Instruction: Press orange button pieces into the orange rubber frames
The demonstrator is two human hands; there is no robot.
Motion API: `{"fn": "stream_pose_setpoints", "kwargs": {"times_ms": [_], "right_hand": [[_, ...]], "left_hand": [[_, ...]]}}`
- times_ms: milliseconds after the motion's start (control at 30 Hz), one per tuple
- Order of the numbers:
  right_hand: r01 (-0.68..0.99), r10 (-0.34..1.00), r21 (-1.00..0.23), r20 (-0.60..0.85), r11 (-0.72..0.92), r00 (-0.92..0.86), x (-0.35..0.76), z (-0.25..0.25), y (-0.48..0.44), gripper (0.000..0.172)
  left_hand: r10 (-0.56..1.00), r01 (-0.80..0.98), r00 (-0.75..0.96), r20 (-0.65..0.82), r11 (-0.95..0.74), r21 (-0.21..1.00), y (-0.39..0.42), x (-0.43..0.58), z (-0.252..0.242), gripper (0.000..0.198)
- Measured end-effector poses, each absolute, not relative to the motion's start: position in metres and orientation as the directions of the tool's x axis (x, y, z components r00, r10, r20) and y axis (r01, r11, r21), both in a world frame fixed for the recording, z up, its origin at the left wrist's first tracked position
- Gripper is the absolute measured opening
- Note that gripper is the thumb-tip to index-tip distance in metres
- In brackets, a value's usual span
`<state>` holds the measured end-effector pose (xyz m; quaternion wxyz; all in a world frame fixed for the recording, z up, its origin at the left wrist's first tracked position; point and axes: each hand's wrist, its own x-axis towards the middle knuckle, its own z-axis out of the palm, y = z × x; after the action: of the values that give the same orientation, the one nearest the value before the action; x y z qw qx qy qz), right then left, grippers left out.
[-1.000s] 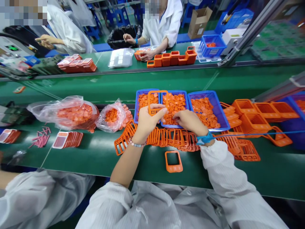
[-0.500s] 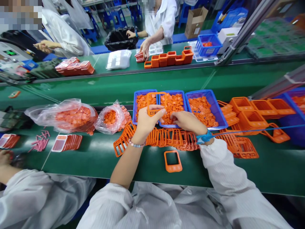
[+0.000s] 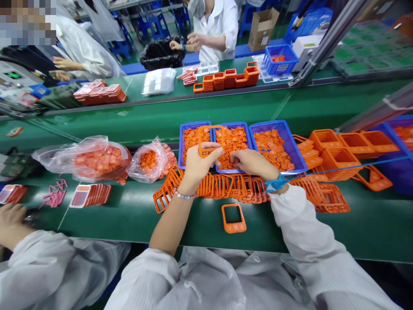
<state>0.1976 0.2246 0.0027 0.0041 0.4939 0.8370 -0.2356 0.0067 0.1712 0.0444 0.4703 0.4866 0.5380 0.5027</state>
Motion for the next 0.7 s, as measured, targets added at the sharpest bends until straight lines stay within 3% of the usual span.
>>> {"fn": "stream_pose_setpoints", "kwargs": {"times_ms": [100,233,300,433,700], "right_hand": [[0.745,0.842,-0.553,-0.134,0.374,-0.522,0.201,0.006,0.227,0.022],[0.457,0.871,-0.86,-0.031,0.227,-0.491,0.208,0.017,0.225,0.019],[0.329,0.886,-0.932,-0.021,0.151,-0.463,0.21,0.024,0.222,0.017],[0.249,0.917,-0.958,0.034,0.143,-0.397,0.208,0.035,0.214,0.015],[0.195,0.932,-0.956,0.146,0.219,-0.333,0.198,0.045,0.199,0.009]], "left_hand": [[0.995,0.036,-0.092,-0.031,0.035,0.999,0.173,0.006,0.044,0.026],[0.994,0.045,-0.087,-0.07,0.074,0.996,0.177,0.006,0.039,0.023],[0.99,0.041,-0.059,-0.129,0.132,0.99,0.179,0.008,0.037,0.021],[0.97,-0.02,0.034,-0.243,0.243,0.97,0.179,0.014,0.036,0.019],[0.954,-0.079,0.133,-0.268,0.28,0.957,0.171,0.027,0.038,0.046]]}}
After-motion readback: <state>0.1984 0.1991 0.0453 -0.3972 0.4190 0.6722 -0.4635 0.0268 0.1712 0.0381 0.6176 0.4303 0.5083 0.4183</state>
